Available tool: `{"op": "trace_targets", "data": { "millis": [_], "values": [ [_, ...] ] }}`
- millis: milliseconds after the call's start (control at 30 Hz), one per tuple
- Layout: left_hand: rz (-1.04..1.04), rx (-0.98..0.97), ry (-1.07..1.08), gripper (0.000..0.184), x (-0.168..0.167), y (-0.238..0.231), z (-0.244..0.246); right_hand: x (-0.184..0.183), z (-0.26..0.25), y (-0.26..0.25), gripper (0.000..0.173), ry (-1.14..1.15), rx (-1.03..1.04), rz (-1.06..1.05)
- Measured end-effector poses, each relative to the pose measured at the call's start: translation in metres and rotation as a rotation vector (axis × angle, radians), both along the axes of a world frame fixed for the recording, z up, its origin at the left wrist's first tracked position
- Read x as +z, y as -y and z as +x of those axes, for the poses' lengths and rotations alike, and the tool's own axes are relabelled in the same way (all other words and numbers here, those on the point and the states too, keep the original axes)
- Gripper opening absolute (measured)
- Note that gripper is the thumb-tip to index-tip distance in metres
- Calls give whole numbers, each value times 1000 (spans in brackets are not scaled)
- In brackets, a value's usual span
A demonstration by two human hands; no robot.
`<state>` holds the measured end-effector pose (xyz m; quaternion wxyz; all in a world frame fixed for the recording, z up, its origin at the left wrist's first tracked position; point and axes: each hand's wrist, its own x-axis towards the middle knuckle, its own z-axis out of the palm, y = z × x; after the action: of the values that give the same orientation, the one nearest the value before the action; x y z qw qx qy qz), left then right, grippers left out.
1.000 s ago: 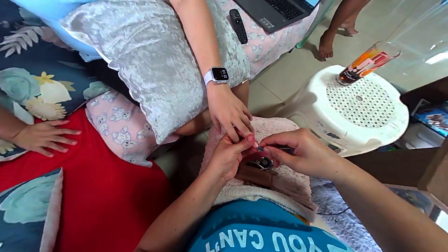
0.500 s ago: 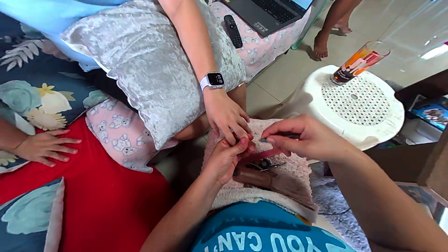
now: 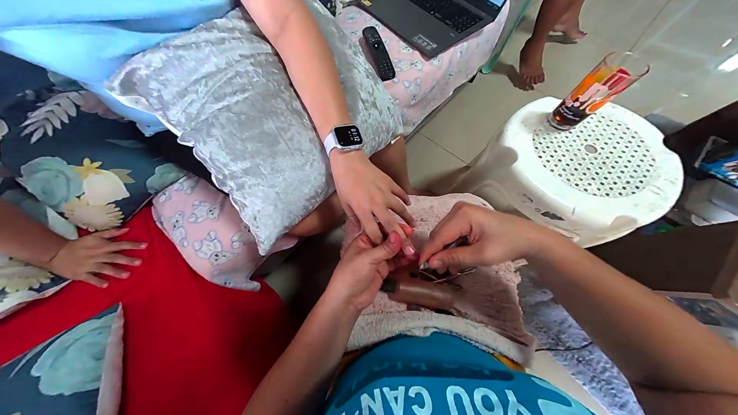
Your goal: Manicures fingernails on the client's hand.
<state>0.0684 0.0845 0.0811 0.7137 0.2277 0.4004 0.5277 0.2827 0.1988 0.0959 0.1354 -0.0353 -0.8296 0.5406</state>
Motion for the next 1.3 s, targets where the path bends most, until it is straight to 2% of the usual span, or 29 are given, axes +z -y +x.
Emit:
{"op": "trace_targets", "data": {
  "millis": [200, 600, 867, 1300],
  "values": [
    [-14, 10, 18, 12, 0, 1, 0, 13, -4, -19, 15, 46, -23, 77],
    [-38, 44, 54, 12, -2, 1, 2, 15, -12, -19, 15, 57, 7, 125],
    [-62, 69, 25, 12, 0, 0, 5, 14, -13, -15, 16, -1, -24, 232],
    [-50, 57, 39, 13, 0, 0, 6, 11, -7, -17, 16, 8, -16, 155]
  ]
}}
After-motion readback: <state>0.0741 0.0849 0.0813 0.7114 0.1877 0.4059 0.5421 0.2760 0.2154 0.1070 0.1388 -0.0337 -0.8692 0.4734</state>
